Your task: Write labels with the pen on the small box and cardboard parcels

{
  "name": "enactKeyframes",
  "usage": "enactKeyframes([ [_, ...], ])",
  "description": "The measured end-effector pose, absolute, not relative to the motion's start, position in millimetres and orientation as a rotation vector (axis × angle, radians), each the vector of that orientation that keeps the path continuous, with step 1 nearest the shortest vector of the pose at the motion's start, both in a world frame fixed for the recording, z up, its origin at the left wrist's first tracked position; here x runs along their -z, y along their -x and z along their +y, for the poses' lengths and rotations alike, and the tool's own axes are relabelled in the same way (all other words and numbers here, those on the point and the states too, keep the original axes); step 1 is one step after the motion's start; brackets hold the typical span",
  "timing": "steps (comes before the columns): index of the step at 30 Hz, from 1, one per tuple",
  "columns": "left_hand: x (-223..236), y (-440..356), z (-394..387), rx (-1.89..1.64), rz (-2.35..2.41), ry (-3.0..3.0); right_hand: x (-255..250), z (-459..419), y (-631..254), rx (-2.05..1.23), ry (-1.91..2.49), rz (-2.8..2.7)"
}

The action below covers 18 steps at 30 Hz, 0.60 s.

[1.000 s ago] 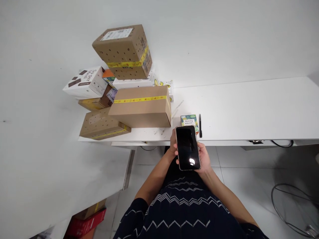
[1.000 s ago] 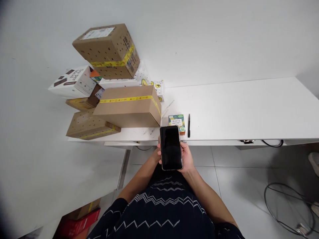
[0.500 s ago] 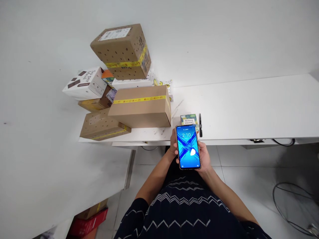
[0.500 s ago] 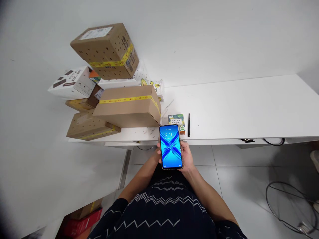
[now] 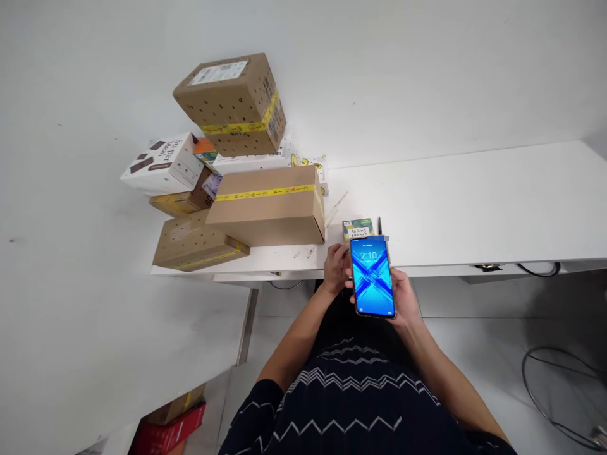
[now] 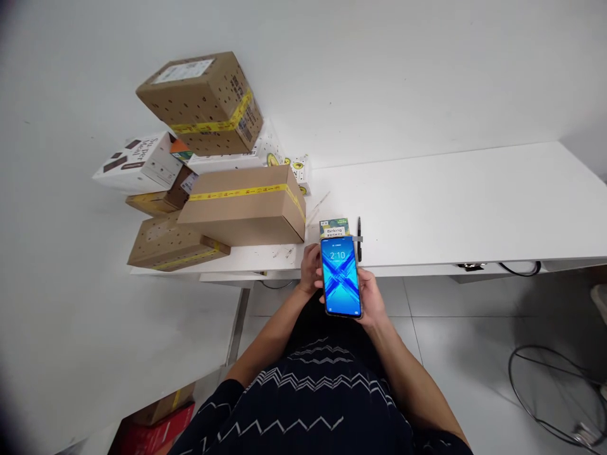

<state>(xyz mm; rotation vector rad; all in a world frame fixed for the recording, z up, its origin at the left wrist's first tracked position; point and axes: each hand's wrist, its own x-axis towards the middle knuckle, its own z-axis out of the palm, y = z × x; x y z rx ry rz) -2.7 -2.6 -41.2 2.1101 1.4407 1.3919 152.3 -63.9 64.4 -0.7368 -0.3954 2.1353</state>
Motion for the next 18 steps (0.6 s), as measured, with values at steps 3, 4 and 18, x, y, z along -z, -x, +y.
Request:
enactKeyframes([
  [3,34.5,1.7,-1.4,-1.521,1.368,-2.129,-65.4,-57.4,-187.5,-1.851,1.053,-0.621],
  [4,33.5,1.3,-0.7,-1.550,1.350,-2.139,-65.2,-54.4,-200.5,-1.707,1.202,-0.729],
  [18,31.4,2.3,-0.6,-1.525,1.342,-2.142,-29.4,-1.2,-268.0,0.091,2.465,-1.811],
])
